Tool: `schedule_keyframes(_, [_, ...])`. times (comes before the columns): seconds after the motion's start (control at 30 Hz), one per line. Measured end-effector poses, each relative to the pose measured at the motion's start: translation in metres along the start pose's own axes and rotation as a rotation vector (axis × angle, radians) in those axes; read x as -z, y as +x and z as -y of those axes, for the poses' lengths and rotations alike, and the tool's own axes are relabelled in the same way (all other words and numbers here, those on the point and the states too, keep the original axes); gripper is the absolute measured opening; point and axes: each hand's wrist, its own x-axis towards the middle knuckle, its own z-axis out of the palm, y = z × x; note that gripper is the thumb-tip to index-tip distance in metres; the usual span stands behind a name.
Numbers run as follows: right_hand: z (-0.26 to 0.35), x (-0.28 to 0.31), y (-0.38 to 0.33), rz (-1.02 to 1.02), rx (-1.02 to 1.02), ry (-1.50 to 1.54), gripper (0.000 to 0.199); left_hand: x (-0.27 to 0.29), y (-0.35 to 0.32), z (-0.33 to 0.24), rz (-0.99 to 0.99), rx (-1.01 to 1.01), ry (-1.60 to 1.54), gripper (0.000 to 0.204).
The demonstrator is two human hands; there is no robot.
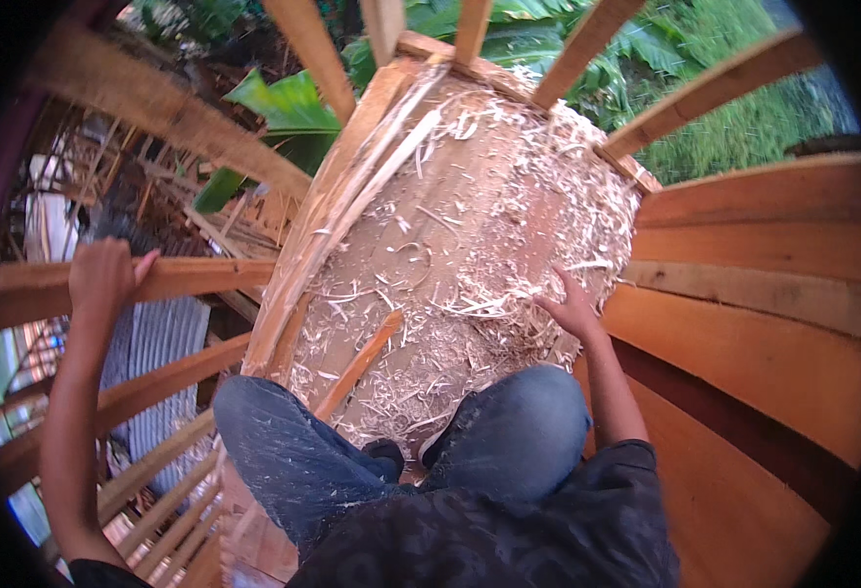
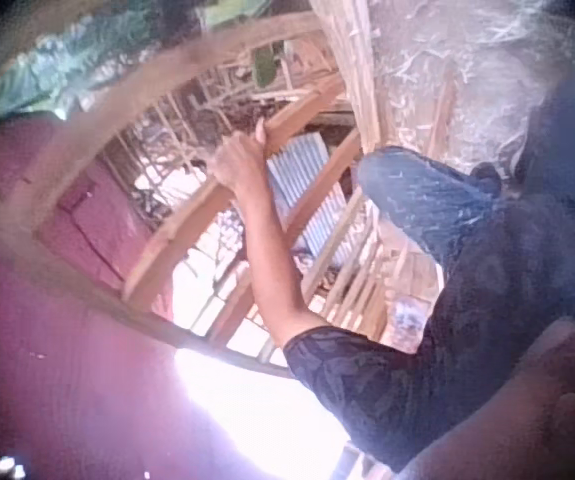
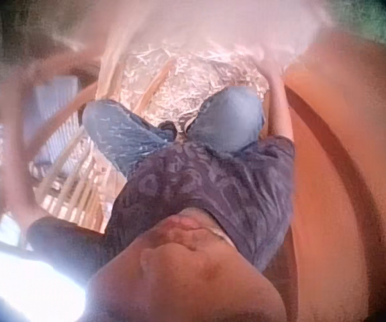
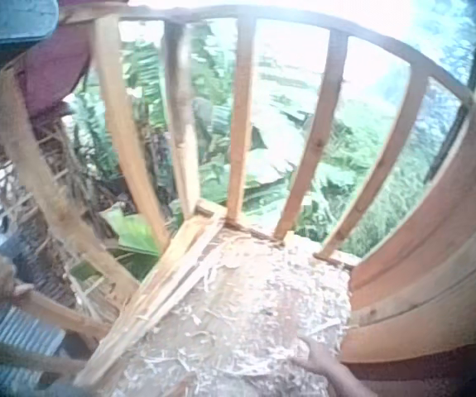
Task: The person removes sawdust and wood shavings from a wooden structure by hand. They gather the debris into piles and toss it out of the frame, clearing the floor area.
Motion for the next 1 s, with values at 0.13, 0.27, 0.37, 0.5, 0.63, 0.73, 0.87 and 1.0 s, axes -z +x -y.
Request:
schedule_keyframes(0.13, [-0.05, -0.029, -0.038, -0.192, -0.008, -0.132, 0.085, 0.004, 0.014, -0.006, 0.101, -0.024, 0.013, 0.065])
schedule_keyframes(0.27, [-0.031, -0.052, -0.061, -0.111, -0.209, -0.202, 0.104, -0.006, 0.001, 0.011, 0.066, -0.059, 0.096, 0.068])
schedule_keyframes(0.37, [-0.013, -0.059, -0.06, -0.008, -0.352, -0.288, 0.111, 0.007, 0.0, 0.005, 0.171, -0.031, 0.127, 0.068])
schedule_keyframes(0.5, [-0.013, -0.063, -0.057, 0.006, -0.393, -0.38, 0.112, 0.0, 0.004, 0.002, 0.167, -0.094, 0.18, 0.067])
schedule_keyframes(0.63, [-0.015, -0.072, -0.049, 0.029, -0.428, -0.462, 0.104, -0.008, 0.001, 0.004, 0.207, -0.04, 0.196, 0.067])
schedule_keyframes(0.73, [-0.016, -0.076, -0.043, -0.007, -0.439, -0.469, 0.099, 0.02, 0.008, -0.013, 0.277, 0.025, 0.129, 0.07])
schedule_keyframes(0.87, [-0.017, -0.08, -0.044, -0.082, -0.394, -0.428, 0.097, 0.007, 0.002, -0.005, 0.243, 0.026, 0.174, 0.072])
schedule_keyframes(1.0, [-0.018, -0.086, -0.043, -0.096, -0.365, -0.379, 0.083, -0.013, -0.004, 0.009, 0.257, 0.009, 0.207, 0.072])
